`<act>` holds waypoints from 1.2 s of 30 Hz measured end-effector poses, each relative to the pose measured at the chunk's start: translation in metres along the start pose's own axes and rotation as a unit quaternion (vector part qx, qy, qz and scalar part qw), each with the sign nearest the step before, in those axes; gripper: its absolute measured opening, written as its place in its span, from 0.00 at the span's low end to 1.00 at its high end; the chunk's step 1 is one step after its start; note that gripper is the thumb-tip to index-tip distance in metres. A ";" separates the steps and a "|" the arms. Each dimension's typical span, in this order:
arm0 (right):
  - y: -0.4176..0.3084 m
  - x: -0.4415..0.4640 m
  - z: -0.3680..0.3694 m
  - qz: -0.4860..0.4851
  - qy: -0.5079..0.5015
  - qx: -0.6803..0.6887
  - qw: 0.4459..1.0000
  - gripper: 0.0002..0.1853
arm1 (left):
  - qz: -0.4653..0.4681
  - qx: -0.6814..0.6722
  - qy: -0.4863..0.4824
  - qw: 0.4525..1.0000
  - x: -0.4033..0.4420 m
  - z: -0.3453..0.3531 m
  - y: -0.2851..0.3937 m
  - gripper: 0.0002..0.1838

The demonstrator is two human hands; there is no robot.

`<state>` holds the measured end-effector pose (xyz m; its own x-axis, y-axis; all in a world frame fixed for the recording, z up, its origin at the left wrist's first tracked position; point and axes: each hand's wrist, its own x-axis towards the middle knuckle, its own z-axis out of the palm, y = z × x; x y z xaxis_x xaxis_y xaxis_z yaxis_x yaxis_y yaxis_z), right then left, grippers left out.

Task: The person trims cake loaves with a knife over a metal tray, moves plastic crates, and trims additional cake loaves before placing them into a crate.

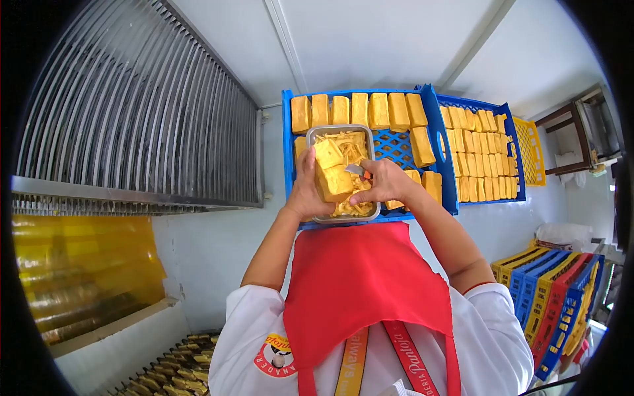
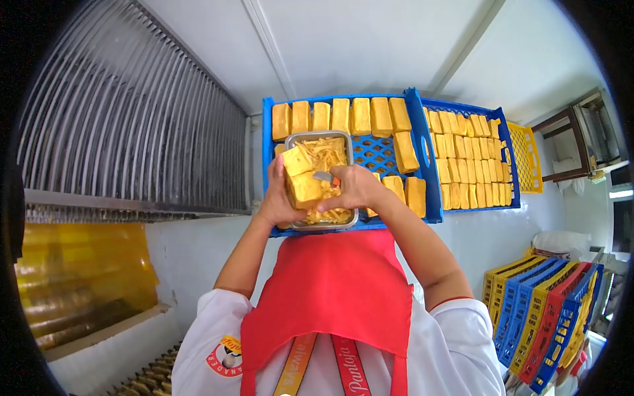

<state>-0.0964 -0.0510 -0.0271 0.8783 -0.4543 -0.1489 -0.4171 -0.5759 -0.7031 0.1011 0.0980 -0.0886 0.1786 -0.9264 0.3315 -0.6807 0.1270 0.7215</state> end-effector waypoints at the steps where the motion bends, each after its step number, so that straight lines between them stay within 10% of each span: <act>1: -0.003 0.000 0.000 -0.013 0.001 -0.034 0.999 0.40 | 0.000 -0.001 -0.002 1.000 -0.001 0.001 0.001 0.76; 9: -0.010 0.000 0.008 0.009 -0.034 -0.185 0.982 0.43 | 0.048 0.045 0.026 0.998 -0.004 0.003 0.005 0.72; 30: 0.005 0.009 0.012 0.084 -0.045 0.076 0.993 0.37 | 0.020 0.108 -0.053 0.993 -0.014 -0.003 -0.007 0.80; 36: 0.011 0.026 -0.004 -0.030 -0.014 0.019 0.999 0.43 | 0.022 0.000 -0.098 0.995 -0.019 -0.011 0.006 0.78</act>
<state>-0.0787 -0.0718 -0.0363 0.9076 -0.4009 -0.1246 -0.3551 -0.5747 -0.7373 0.1021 0.1201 -0.0839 0.0063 -0.9713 0.2378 -0.6846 0.1691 0.7090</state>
